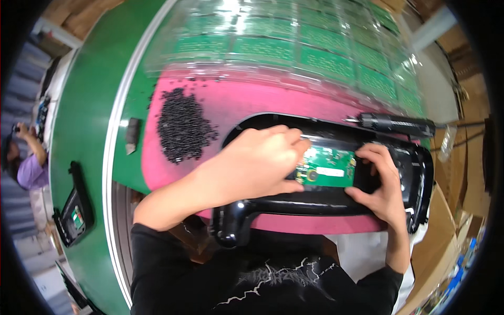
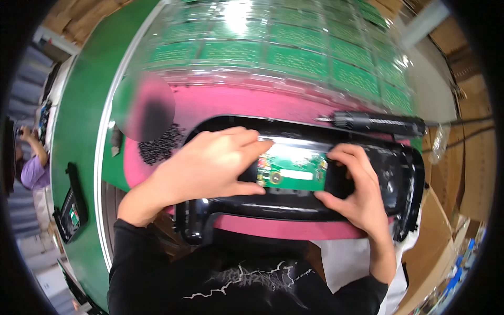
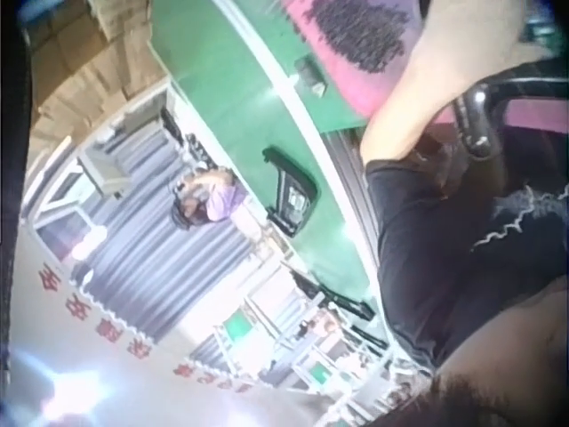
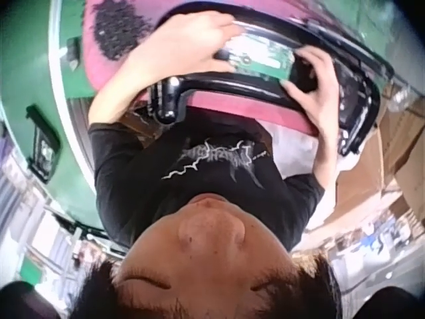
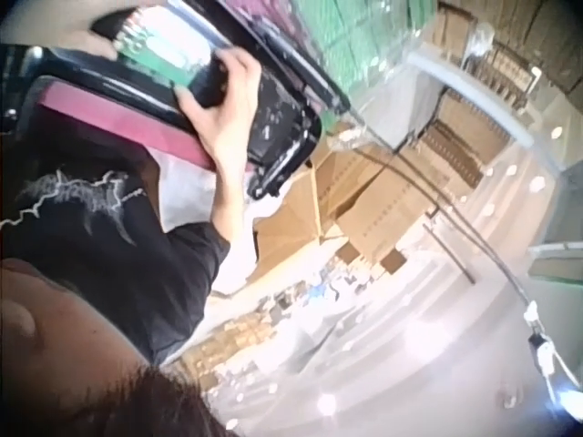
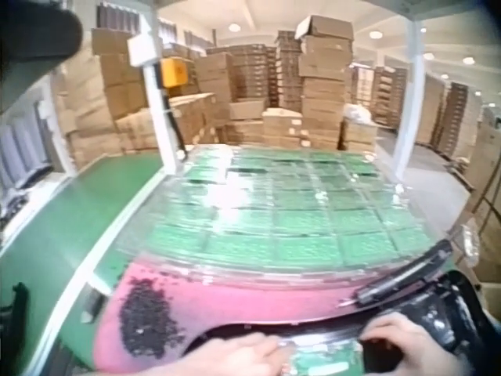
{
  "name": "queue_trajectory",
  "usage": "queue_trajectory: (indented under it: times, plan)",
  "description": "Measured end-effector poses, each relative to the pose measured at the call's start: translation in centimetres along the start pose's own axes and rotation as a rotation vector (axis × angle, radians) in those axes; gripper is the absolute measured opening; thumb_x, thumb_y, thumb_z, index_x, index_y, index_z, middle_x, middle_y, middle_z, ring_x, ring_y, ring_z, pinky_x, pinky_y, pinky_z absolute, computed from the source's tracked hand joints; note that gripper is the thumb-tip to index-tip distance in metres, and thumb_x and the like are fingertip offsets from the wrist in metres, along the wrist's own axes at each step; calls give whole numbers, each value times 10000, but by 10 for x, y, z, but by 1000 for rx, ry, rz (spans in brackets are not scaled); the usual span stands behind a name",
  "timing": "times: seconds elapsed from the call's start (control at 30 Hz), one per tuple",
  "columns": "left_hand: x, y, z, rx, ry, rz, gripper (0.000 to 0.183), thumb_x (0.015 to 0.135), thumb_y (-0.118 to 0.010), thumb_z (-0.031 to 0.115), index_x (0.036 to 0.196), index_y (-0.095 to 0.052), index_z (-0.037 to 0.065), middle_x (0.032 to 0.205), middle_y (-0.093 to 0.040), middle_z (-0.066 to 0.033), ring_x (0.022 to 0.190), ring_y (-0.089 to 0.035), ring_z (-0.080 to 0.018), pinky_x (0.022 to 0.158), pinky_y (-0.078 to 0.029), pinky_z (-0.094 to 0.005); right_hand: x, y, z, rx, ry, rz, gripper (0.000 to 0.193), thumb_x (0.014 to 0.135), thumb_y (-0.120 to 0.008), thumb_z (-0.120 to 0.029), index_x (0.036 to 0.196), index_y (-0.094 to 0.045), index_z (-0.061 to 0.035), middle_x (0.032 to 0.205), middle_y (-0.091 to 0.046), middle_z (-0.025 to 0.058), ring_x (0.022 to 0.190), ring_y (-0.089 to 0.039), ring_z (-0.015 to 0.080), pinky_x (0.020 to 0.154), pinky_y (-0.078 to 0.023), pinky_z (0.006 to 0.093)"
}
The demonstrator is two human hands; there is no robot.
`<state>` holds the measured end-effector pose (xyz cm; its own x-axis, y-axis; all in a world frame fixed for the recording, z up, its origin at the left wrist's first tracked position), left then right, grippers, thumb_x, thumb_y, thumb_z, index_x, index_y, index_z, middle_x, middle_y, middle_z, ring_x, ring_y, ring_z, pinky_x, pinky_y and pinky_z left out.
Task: Assemble circuit boards into plastic housings using an electric screwdriver.
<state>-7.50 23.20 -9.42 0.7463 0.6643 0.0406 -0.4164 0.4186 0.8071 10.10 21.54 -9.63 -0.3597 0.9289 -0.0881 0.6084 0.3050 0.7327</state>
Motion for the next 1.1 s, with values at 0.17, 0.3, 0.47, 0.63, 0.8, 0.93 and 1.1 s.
queue_trajectory:
  times: [0.17, 0.3, 0.47, 0.63, 0.8, 0.93, 1.1]
  plan:
    - [-10, 22, -14, -87, -10, 85, 506, 764, -763, 339, 1092, -601, -11, 904, -641, -150, 822, -658, -318, 716, -538, -403, -12, 39, 12, 41, -103, 199, 766, 656, -772, -89, 1364, -483, -50, 1164, -553, 81, 1055, -530, 196, 922, -414, 329]
    - [-38, 80, -62, 54, 118, 375, 229, 768, -741, 130, 910, -635, -14, 817, -645, -173, 788, -644, -370, 688, -518, -415, -32, 124, 46, -526, -197, 547, 519, 926, -616, -116, 1415, -451, -58, 1136, -527, 97, 1075, -472, 215, 1005, -356, 338]
    - [-65, 51, -101, 228, 529, 47, 233, 687, -758, 52, 852, -613, -28, 905, -634, -175, 911, -625, -363, 787, -504, -434, -14, 144, 112, -157, -453, 385, 437, 982, -592, -207, 1382, -486, -66, 1080, -546, 45, 982, -502, 147, 933, -393, 274]
    - [-49, 51, -99, 281, 493, 171, 144, 615, -700, -34, 737, -623, -23, 757, -649, -205, 779, -654, -395, 690, -521, -458, -10, 152, 80, 151, -160, 812, 634, 952, -617, -46, 1467, -251, -89, 1257, -514, 149, 1061, -557, 150, 897, -491, 267]
    - [-47, 50, -104, 293, 399, 175, 175, 595, -711, -56, 751, -637, -25, 742, -649, -201, 777, -657, -378, 690, -519, -437, 41, 108, 34, 563, 84, 756, 505, 955, -586, -76, 1365, -302, 5, 1190, -609, 206, 1136, -602, 279, 1006, -450, 380]
    - [-38, 48, -107, 138, 402, 37, 174, 600, -699, -61, 769, -660, -40, 721, -656, -203, 716, -664, -368, 675, -523, -410, 71, 68, 20, 1180, 90, 471, 407, 986, -576, -189, 1322, -423, -18, 1034, -592, 123, 1014, -570, 243, 972, -434, 376]
    - [-31, 50, -115, 53, 451, 3, 149, 623, -669, -66, 771, -671, -44, 747, -666, -215, 739, -674, -367, 685, -535, -405, 64, 73, 0, 1237, 220, 483, 365, 1017, -502, -236, 1316, -435, -38, 1022, -524, 73, 1004, -509, 216, 992, -398, 405]
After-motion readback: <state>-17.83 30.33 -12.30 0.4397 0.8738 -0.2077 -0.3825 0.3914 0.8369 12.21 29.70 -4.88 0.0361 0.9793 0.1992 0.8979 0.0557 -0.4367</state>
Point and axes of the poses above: each hand's wrist, its own x-axis towards the middle knuckle, its own y-axis out of the back of the hand, z = x × y, the point moved 10 cm from there along x, towards the middle knuckle
